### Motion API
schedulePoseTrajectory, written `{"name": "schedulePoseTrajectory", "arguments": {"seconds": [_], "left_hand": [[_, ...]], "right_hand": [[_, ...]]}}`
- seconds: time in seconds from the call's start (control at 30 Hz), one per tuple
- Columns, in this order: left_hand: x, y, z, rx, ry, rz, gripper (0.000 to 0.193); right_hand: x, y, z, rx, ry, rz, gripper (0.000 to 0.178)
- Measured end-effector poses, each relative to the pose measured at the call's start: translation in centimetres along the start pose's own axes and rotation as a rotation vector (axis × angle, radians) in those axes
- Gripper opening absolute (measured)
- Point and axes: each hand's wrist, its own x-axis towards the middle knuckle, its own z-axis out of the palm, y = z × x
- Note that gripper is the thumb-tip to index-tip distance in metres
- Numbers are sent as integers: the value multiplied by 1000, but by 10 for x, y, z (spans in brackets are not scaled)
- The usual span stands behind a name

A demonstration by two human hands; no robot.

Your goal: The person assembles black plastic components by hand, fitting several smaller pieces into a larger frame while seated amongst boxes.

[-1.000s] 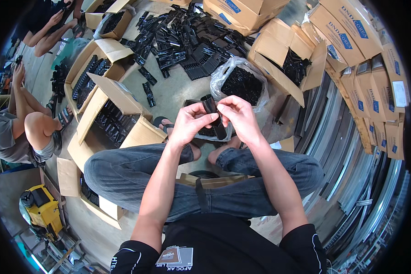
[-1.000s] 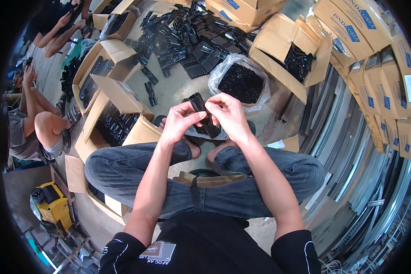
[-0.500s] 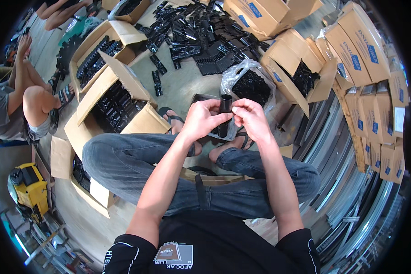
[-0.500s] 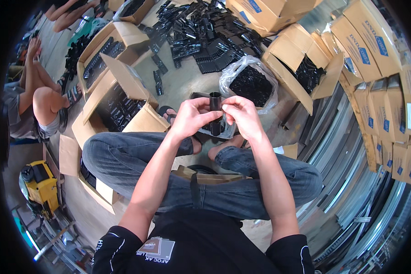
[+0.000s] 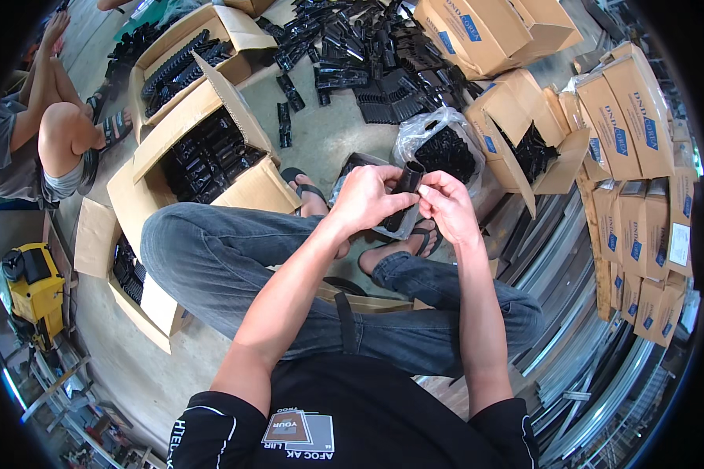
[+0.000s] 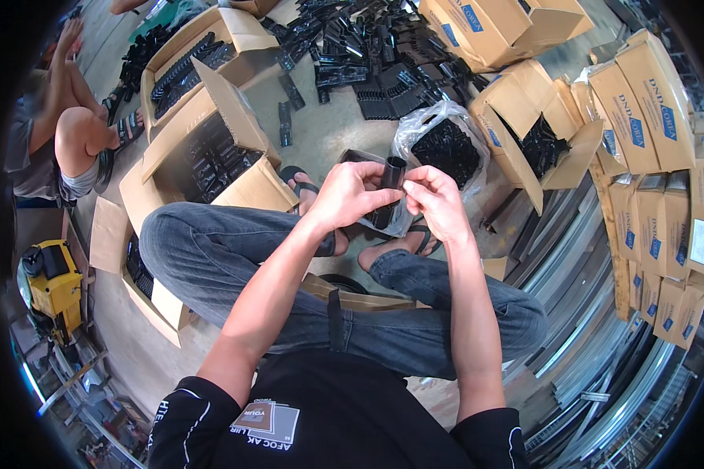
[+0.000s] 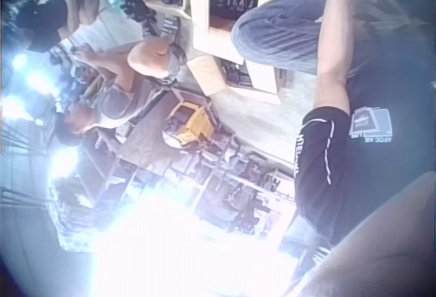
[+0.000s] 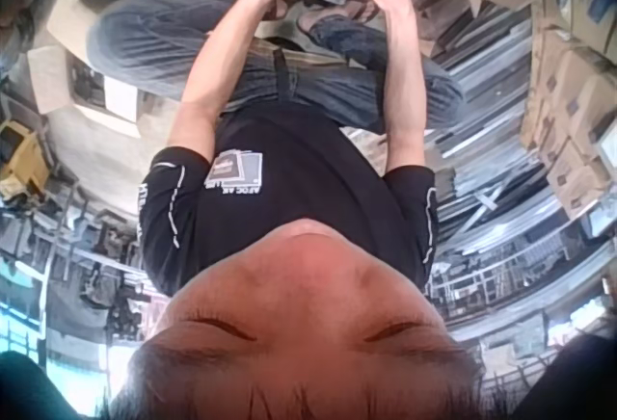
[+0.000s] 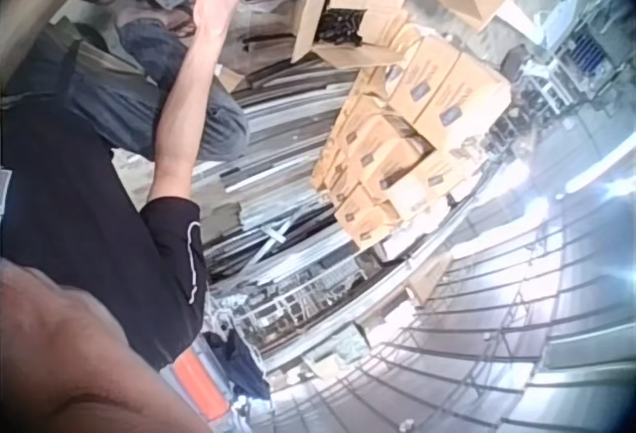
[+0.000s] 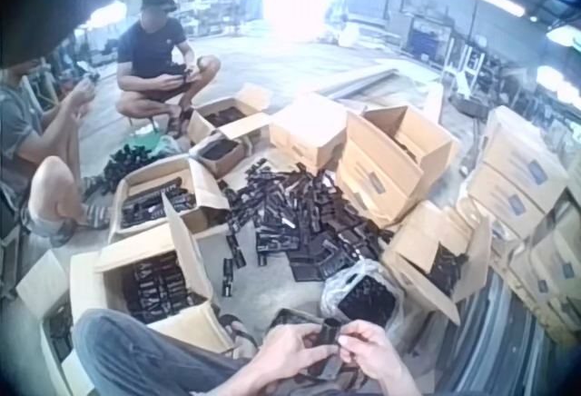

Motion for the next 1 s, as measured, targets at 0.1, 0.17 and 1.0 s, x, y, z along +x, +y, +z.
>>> {"name": "schedulePoseTrajectory", "arguments": {"seconds": [0.1, 0.17, 1.0], "left_hand": [[1, -3, 2, -14, 7, 22, 37], [1, -3, 3, -30, -5, 25, 37], [2, -16, 28, 266, 127, 152, 38]], "right_hand": [[3, 2, -3, 13, 3, -6, 6], [4, 2, -6, -28, 6, -20, 5], [1, 9, 4, -190, 183, 70, 16]]}}
